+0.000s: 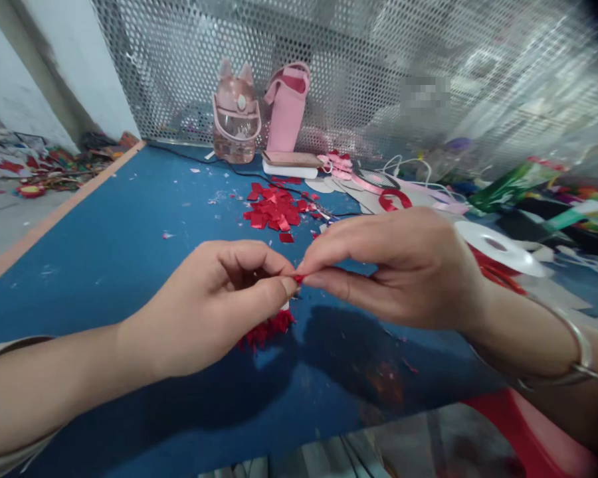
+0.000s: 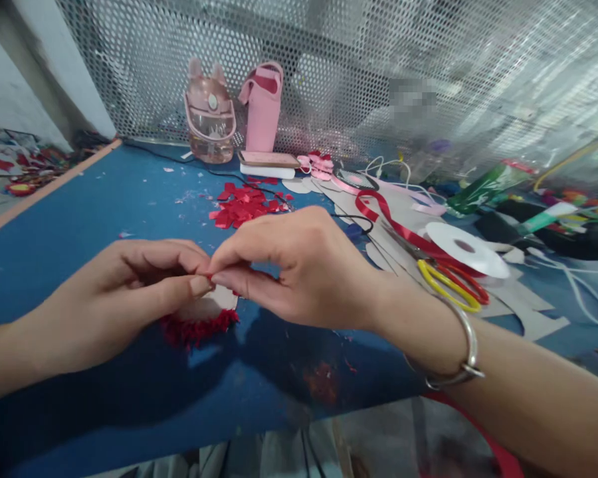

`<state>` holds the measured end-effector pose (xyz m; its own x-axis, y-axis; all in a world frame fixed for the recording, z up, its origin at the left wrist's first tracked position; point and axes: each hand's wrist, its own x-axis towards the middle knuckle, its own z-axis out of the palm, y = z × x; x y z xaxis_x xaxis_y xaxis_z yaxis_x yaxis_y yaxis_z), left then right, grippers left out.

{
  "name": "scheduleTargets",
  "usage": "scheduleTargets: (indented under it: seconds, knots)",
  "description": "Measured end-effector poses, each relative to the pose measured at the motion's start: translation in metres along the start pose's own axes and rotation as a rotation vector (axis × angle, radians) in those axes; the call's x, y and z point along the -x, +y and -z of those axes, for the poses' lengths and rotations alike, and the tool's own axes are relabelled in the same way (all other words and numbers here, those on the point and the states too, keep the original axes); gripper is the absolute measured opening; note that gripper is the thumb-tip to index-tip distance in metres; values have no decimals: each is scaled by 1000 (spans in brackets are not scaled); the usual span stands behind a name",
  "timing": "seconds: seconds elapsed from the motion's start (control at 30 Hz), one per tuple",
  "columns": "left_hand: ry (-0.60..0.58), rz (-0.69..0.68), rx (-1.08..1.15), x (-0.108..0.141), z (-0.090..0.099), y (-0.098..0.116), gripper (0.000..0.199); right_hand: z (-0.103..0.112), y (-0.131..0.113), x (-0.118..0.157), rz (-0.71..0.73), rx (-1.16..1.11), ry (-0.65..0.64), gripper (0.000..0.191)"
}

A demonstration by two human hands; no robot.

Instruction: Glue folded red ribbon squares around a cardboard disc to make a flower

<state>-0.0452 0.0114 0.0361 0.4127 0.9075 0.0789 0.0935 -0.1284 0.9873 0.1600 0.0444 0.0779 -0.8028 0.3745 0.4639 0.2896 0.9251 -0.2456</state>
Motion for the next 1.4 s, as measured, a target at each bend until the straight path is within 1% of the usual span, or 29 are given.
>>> scheduleTargets:
  seconds: [0.07,0.1,0.17,0.23,0.27,0.33,0.4,0.47,0.57,0.67,0.77,0.9,0.97,1.03,1.13,1.3,1.4]
  knots:
    - [103,-182,-230,1,0,-1,14,-7,-2,-1,-70,-5,40,8]
    - [138,-261,-333,0,1,-2,15,-10,-2,-1,-81,17,54,8]
    - [170,-346,-478,-4,4,-7,16,-15,2,1,-82,82,66,8]
    - [198,-354,-586,-11,11,-15,11,-18,8,5,-89,117,47,8]
    - [224,-352,-642,-15,14,-19,13,-19,12,7,-97,104,9,9]
    - [283,-336,-752,-22,19,-31,35,-20,21,14,-111,31,-119,10]
    - [300,-294,-823,-27,22,-41,55,-23,27,22,-112,-38,-247,12]
    - [279,-238,-840,-28,20,-50,62,-27,32,28,-131,-63,-293,13]
    - [258,-187,-813,-28,17,-55,56,-35,35,33,-144,-70,-276,14]
    - [251,-174,-794,-28,17,-55,50,-40,35,32,-136,-57,-258,13]
    - [250,-179,-784,-28,17,-55,43,-42,33,30,-127,-20,-268,14]
    - [251,-180,-781,-28,17,-56,42,-42,30,27,-116,55,-291,18]
    - [240,-176,-786,-27,17,-55,42,-42,29,26,-140,86,-296,19]
    - [227,-174,-797,-26,17,-54,42,-42,27,23,-196,87,-309,16]
    - [200,-159,-810,-25,17,-53,40,-39,26,14,-324,56,-354,11]
    - [165,-125,-829,-25,18,-50,40,-32,26,-7,-569,-34,-507,13]
    - [146,-130,-845,-25,18,-49,40,-33,24,-20,-673,16,-618,12]
